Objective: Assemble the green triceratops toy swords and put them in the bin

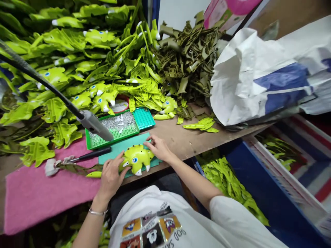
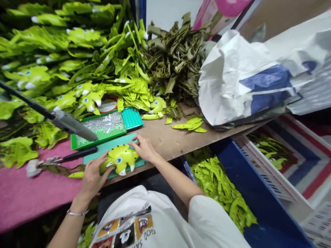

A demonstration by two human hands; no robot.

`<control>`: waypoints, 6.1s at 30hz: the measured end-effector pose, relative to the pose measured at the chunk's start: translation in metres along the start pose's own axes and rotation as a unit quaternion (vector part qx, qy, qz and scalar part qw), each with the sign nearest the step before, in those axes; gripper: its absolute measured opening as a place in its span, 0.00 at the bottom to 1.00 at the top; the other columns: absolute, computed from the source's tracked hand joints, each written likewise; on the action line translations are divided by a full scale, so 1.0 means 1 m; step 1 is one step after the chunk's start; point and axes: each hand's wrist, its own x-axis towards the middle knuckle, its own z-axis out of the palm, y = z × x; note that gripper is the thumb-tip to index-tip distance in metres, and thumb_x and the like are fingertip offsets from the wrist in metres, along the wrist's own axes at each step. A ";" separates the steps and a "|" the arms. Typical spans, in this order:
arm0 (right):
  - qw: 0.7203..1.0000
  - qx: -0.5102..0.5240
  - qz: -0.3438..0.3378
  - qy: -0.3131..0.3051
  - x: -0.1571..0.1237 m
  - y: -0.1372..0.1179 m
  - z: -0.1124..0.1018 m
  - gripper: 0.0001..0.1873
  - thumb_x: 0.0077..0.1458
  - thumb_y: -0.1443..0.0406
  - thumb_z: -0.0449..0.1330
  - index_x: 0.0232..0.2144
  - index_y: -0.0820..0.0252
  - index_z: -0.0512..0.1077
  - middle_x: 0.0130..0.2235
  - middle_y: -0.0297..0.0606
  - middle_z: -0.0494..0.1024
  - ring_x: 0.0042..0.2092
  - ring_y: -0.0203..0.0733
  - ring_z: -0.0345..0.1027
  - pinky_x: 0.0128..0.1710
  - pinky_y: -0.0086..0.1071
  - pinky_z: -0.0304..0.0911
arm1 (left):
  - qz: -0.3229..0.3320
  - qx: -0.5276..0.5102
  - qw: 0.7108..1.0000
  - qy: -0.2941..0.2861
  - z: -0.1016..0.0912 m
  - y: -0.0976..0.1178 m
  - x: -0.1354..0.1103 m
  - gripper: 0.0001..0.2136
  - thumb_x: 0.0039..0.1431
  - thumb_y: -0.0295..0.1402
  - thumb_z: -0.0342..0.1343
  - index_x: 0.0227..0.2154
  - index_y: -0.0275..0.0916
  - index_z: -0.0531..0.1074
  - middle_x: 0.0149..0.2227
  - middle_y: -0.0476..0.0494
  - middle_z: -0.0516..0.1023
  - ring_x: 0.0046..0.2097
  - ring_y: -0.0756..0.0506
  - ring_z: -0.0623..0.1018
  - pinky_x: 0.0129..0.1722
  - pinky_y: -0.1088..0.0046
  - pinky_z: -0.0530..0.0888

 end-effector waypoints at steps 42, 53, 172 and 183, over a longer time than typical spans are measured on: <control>0.952 -0.056 0.131 0.271 -0.017 0.044 -0.049 0.28 0.41 0.48 0.71 0.33 0.53 0.61 0.29 0.33 0.74 0.28 0.42 0.70 0.34 0.41 0.70 | -0.169 0.040 0.940 -0.293 0.008 0.044 0.030 0.54 0.46 0.52 0.71 0.72 0.46 0.49 0.76 0.34 0.32 0.62 0.23 0.64 0.57 0.49 0.63; 0.952 -0.163 0.021 0.259 0.017 0.079 -0.077 0.20 0.51 0.55 0.63 0.42 0.56 0.65 0.43 0.48 0.76 0.47 0.55 0.71 0.48 0.55 0.67 | -0.157 0.051 0.935 -0.313 0.009 0.038 0.027 0.50 0.49 0.46 0.69 0.72 0.46 0.51 0.75 0.30 0.37 0.60 0.24 0.67 0.54 0.50 0.65; 0.868 0.436 0.231 -0.050 -0.042 -0.054 0.047 0.29 0.28 0.49 0.76 0.32 0.56 0.76 0.33 0.32 0.82 0.35 0.41 0.76 0.37 0.35 0.76 | -0.475 -0.406 0.743 0.241 -0.002 0.073 -0.040 0.22 0.48 0.49 0.71 0.42 0.46 0.73 0.42 0.47 0.76 0.44 0.45 0.78 0.48 0.66 0.76; 0.933 -0.137 -0.161 -0.292 -0.041 -0.005 0.019 0.22 0.51 0.53 0.71 0.45 0.58 0.79 0.50 0.48 0.81 0.66 0.59 0.62 0.66 0.57 0.55 | -0.554 -0.509 0.581 0.310 -0.017 0.066 0.007 0.24 0.44 0.47 0.71 0.45 0.51 0.78 0.53 0.52 0.81 0.63 0.37 0.72 0.52 0.63 0.79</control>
